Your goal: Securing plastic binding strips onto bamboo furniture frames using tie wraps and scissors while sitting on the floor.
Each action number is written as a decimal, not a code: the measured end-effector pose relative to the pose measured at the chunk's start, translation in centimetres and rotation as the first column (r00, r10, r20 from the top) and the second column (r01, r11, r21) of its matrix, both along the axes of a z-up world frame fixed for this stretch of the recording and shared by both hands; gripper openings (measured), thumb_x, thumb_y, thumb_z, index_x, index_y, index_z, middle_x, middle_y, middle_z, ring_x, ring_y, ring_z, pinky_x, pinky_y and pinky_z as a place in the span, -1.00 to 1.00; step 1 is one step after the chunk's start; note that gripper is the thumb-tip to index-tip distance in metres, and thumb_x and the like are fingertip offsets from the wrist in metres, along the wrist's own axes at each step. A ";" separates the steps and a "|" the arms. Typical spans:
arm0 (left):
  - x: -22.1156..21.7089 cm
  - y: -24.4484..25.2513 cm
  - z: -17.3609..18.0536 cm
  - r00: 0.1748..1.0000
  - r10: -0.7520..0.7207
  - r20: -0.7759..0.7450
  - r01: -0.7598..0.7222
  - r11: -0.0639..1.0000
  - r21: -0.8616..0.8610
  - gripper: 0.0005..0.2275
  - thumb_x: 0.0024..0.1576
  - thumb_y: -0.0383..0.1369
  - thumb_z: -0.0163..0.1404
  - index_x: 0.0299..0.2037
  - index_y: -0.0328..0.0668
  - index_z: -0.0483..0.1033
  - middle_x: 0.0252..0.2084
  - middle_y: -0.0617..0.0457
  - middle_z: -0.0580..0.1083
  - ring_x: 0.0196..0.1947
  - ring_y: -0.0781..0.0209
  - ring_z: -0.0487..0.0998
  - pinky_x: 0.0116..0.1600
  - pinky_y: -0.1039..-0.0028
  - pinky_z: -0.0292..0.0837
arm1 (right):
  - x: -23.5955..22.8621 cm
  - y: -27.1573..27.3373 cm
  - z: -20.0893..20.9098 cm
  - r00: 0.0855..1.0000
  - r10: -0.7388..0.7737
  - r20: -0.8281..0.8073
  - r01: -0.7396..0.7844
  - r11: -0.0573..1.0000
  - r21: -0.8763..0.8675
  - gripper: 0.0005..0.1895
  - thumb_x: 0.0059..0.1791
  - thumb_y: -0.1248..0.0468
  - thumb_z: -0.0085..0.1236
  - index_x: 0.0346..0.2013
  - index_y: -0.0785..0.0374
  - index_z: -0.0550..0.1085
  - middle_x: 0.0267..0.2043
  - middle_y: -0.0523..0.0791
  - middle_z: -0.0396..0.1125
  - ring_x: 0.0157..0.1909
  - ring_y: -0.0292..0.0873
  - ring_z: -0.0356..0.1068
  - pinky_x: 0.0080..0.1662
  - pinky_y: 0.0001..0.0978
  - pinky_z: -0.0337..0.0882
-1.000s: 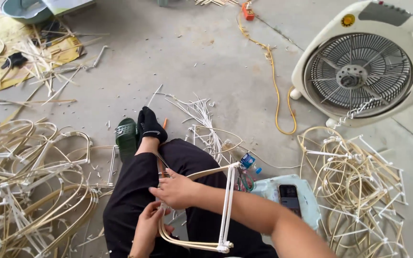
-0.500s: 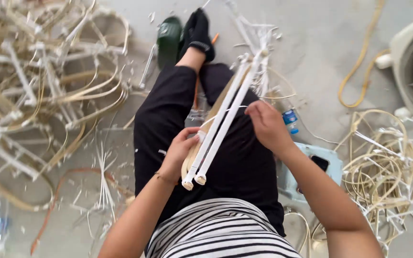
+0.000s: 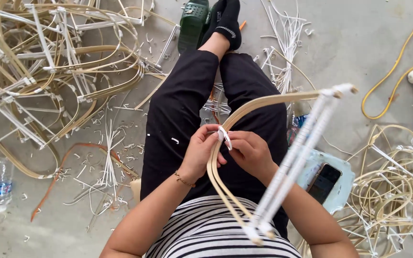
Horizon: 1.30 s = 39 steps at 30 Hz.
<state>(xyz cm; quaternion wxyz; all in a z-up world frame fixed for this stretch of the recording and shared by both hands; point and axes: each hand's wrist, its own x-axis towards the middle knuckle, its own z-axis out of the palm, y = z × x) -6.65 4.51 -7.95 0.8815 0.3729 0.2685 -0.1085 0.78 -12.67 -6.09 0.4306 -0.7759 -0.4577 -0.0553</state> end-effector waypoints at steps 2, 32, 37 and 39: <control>-0.1 -0.4 0.0 1.000 0.013 0.025 -0.013 1.000 0.012 -0.74 0.31 -0.36 -0.15 0.13 -0.32 0.34 -0.35 -0.06 0.53 -0.70 0.25 0.53 -0.66 0.53 0.44 | 0.1 0.2 0.5 0.998 0.037 0.042 -0.037 0.999 -0.003 -0.73 -0.15 0.45 0.35 -0.22 0.23 0.47 -0.03 -0.09 0.47 -0.06 -0.07 0.52 -0.06 -0.28 0.54; 0.0 -2.5 -1.0 0.998 -0.053 -0.016 0.055 0.989 0.141 -0.79 0.33 -0.41 -0.20 0.09 -0.32 0.37 -0.23 -0.04 0.51 -0.70 0.24 0.51 -0.61 0.51 0.44 | 2.5 1.0 3.0 0.982 -0.181 -0.045 0.157 0.933 -0.324 -0.75 -0.03 0.22 0.28 -0.06 0.14 0.59 -0.24 -0.18 0.46 -0.29 -0.14 0.51 -0.28 -0.35 0.46; 0.0 -2.7 -1.5 0.992 -0.104 -0.065 0.115 0.974 0.195 -0.79 0.31 -0.42 -0.21 0.09 -0.29 0.36 -0.23 -0.02 0.49 -0.73 0.23 0.49 -0.65 0.50 0.40 | 3.5 1.0 2.4 0.990 -0.135 0.030 0.134 0.886 -0.444 -0.85 -0.06 0.19 0.31 -0.20 0.06 0.62 -0.28 -0.21 0.44 -0.35 -0.12 0.49 -0.33 -0.32 0.46; 0.1 -2.6 -1.6 0.989 -0.132 -0.066 0.144 0.961 0.238 -0.80 0.33 -0.42 -0.20 0.08 -0.29 0.39 -0.22 0.00 0.49 -0.71 0.25 0.49 -0.63 0.52 0.43 | 4.2 0.9 1.9 0.999 -0.033 0.018 0.037 0.794 -0.606 -0.88 -0.10 0.21 0.30 -0.27 0.05 0.62 -0.28 -0.21 0.41 -0.37 -0.14 0.49 -0.35 -0.30 0.45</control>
